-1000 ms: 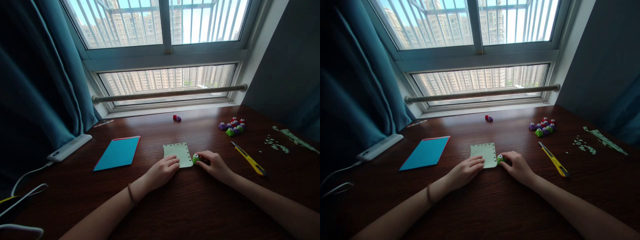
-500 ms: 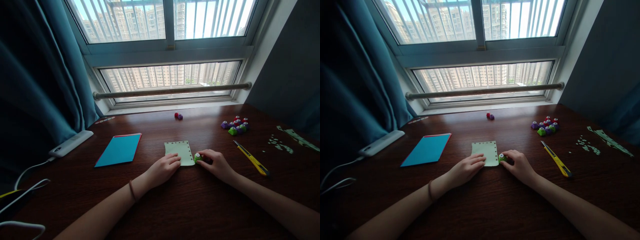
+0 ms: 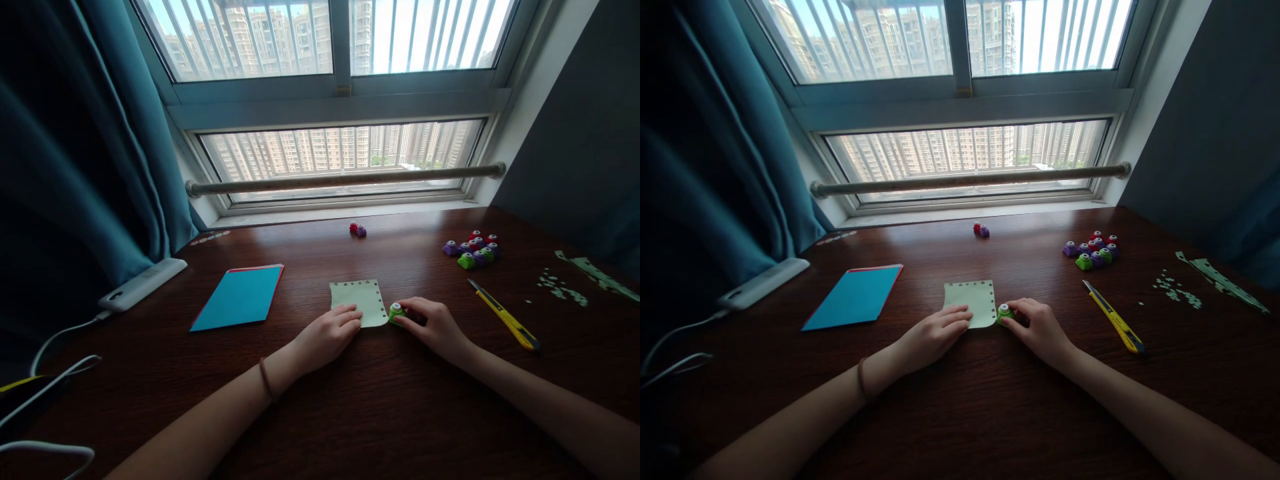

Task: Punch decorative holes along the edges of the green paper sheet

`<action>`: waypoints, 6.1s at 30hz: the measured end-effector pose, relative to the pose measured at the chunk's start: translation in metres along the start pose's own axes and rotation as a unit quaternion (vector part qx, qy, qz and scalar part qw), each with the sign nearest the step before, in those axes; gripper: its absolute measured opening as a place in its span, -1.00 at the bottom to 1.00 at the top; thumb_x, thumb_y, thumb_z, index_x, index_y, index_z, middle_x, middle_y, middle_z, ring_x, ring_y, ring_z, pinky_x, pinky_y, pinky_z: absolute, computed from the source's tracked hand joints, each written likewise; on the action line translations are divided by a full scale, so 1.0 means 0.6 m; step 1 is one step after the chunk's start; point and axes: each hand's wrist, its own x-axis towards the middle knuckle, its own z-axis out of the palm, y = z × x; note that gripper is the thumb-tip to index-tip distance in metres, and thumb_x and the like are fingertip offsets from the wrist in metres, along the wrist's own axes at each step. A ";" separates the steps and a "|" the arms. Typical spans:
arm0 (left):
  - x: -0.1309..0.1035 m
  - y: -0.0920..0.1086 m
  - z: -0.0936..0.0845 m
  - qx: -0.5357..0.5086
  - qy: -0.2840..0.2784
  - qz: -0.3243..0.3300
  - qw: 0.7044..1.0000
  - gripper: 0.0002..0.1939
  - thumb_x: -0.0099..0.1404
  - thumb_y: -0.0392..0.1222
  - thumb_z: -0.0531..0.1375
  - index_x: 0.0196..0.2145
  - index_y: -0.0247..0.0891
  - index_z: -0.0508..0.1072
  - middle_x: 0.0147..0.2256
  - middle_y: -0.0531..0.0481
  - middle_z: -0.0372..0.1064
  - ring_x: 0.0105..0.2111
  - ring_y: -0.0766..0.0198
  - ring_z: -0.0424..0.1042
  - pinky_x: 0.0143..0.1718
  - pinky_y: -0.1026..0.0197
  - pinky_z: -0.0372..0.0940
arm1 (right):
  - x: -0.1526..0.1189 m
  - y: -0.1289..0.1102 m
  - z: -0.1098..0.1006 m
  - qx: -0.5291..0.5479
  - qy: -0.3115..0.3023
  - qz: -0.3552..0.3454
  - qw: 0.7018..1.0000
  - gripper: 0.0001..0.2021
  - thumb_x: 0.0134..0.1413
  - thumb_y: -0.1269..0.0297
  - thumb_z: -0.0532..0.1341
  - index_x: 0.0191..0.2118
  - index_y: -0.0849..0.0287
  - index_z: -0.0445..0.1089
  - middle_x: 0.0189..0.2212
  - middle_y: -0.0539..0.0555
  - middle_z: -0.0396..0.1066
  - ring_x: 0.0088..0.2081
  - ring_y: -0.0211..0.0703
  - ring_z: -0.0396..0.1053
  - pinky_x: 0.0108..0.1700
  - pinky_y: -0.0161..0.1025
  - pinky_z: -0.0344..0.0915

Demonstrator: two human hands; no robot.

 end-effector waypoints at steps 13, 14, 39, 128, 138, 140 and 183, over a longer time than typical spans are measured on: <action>0.000 0.001 0.000 0.010 0.007 0.009 1.000 -0.80 0.30 -0.39 -0.04 -0.17 -0.36 0.32 -0.05 -0.17 0.29 0.06 0.13 0.16 0.06 0.06 0.16 | 0.000 0.001 0.000 -0.002 -0.010 -0.002 1.000 -0.78 0.04 0.20 0.17 -0.20 0.16 0.39 -0.36 0.07 0.39 -0.37 -0.18 0.31 -0.35 -0.28 0.25; 0.000 0.001 0.000 0.010 0.008 0.009 1.000 -0.80 0.31 -0.39 -0.04 -0.18 -0.36 0.32 -0.06 -0.17 0.29 0.06 0.13 0.17 0.06 0.06 0.16 | 0.000 0.001 0.000 -0.001 -0.010 -0.004 1.000 -0.78 0.03 0.20 0.17 -0.20 0.16 0.39 -0.36 0.07 0.39 -0.37 -0.18 0.31 -0.34 -0.28 0.25; -0.001 0.001 0.005 -0.031 -0.001 -0.024 0.999 -0.80 0.35 -0.30 -0.06 -0.15 -0.31 0.32 -0.04 -0.10 0.29 0.05 0.18 0.17 0.08 0.07 0.13 | -0.001 -0.005 -0.002 0.032 -0.049 -0.054 0.997 -0.79 -0.01 0.35 0.19 -0.18 0.14 0.39 -0.25 0.07 0.36 -0.30 -0.20 0.32 -0.25 -0.30 0.30; 0.095 0.077 0.043 0.266 -0.094 0.001 0.959 -0.72 0.28 -0.30 -0.08 -0.26 -0.35 0.42 -0.36 -0.20 0.39 -0.35 0.04 0.33 -0.29 0.04 0.23 | 0.160 -0.060 0.098 -0.294 0.022 0.013 0.955 -0.76 0.23 0.34 -0.08 -0.29 0.26 0.30 -0.32 0.18 0.33 -0.23 -0.10 0.20 -0.17 -0.24 0.09; 0.102 0.078 0.040 0.289 -0.109 0.022 0.951 -0.75 0.19 -0.40 -0.05 -0.39 -0.33 0.42 -0.42 -0.17 0.38 -0.45 0.06 0.32 -0.43 0.06 0.21 | 0.160 -0.059 0.096 -0.291 0.015 0.027 0.956 -0.76 0.23 0.35 -0.09 -0.27 0.26 0.30 -0.30 0.19 0.34 -0.23 -0.11 0.22 -0.17 -0.25 0.10; 0.103 0.079 0.035 0.278 -0.112 0.031 0.954 -0.76 0.18 -0.41 -0.04 -0.42 -0.33 0.42 -0.43 -0.16 0.38 -0.46 0.07 0.32 -0.44 0.07 0.20 | 0.160 -0.059 0.097 -0.290 0.016 0.027 0.957 -0.76 0.23 0.36 -0.09 -0.26 0.26 0.30 -0.30 0.18 0.34 -0.23 -0.11 0.22 -0.17 -0.26 0.10; 0.096 0.034 0.038 -0.360 0.157 -0.283 0.875 -0.68 0.29 -0.03 0.00 -0.25 -0.30 0.41 -0.35 -0.05 0.40 -0.35 0.19 0.35 -0.30 0.21 0.23 | 0.186 -0.041 0.024 0.078 0.215 0.034 0.973 -0.77 0.17 0.29 -0.02 -0.30 0.20 0.36 -0.41 0.05 0.43 -0.35 -0.20 0.37 -0.26 -0.32 0.21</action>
